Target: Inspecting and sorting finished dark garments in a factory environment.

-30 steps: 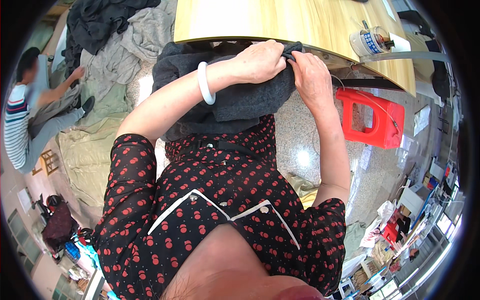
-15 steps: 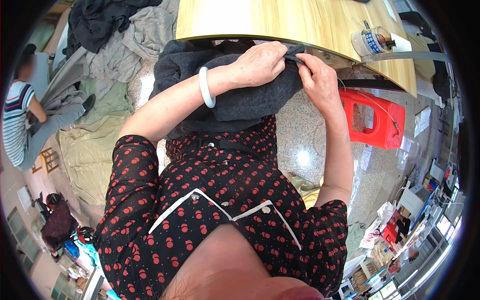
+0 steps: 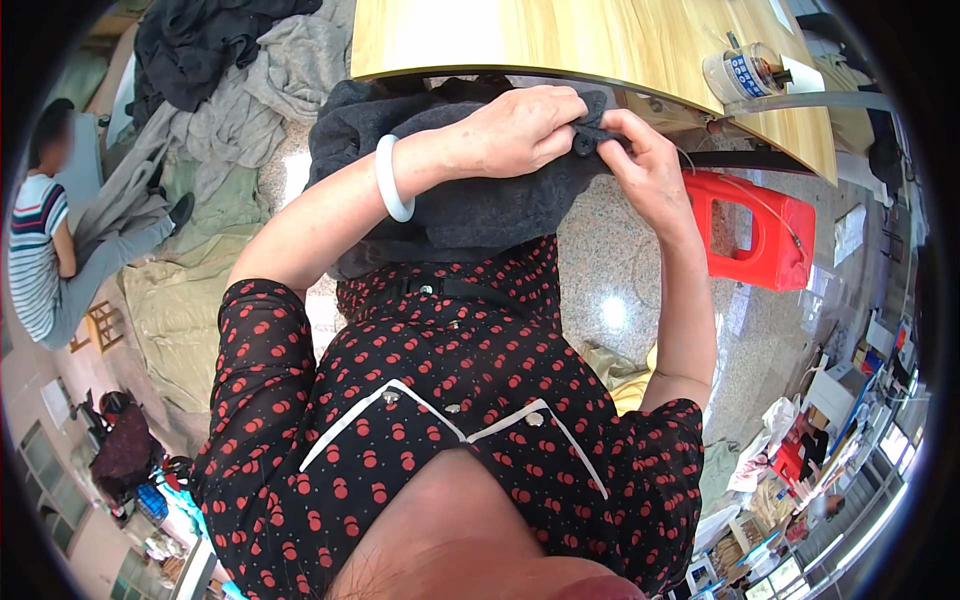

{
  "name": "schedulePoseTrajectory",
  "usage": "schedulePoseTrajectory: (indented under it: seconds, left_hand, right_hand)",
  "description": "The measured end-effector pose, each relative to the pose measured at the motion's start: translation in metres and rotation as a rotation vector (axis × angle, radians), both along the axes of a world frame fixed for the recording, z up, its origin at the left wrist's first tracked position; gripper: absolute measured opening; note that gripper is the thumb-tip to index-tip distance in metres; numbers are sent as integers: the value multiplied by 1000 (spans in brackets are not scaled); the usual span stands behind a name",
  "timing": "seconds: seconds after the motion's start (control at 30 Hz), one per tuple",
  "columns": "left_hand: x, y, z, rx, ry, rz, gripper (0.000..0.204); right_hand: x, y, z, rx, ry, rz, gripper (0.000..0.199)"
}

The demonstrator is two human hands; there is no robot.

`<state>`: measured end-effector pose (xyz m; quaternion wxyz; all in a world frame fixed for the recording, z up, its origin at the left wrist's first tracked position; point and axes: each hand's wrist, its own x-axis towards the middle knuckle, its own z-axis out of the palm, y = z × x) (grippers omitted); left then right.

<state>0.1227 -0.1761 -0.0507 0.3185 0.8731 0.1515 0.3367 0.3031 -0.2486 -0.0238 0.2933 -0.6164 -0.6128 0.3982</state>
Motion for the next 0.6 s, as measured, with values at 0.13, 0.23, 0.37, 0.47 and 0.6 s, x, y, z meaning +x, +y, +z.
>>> schedulePoseTrajectory:
  seconds: [0.13,0.23,0.37,0.47,0.6]
  left_hand:
    - [-2,13,2,-822,-19,-201,23]
    - [-6,18,-1,-781,-8,-184,25]
    - [-7,11,1,-804,-53,-172,22]
    - [-18,-3,8,-67,-31,143,20]
    - [-38,-34,18,-6,-130,153,20]
  right_hand:
    - [7,-1,-10,-83,637,-164,26]
    - [6,-1,-14,-234,795,-157,32]
    - [-3,-2,-7,-313,814,-121,31]
    - [-10,-2,-3,-246,751,-204,28]
    - [-18,-13,12,-130,699,-172,25]
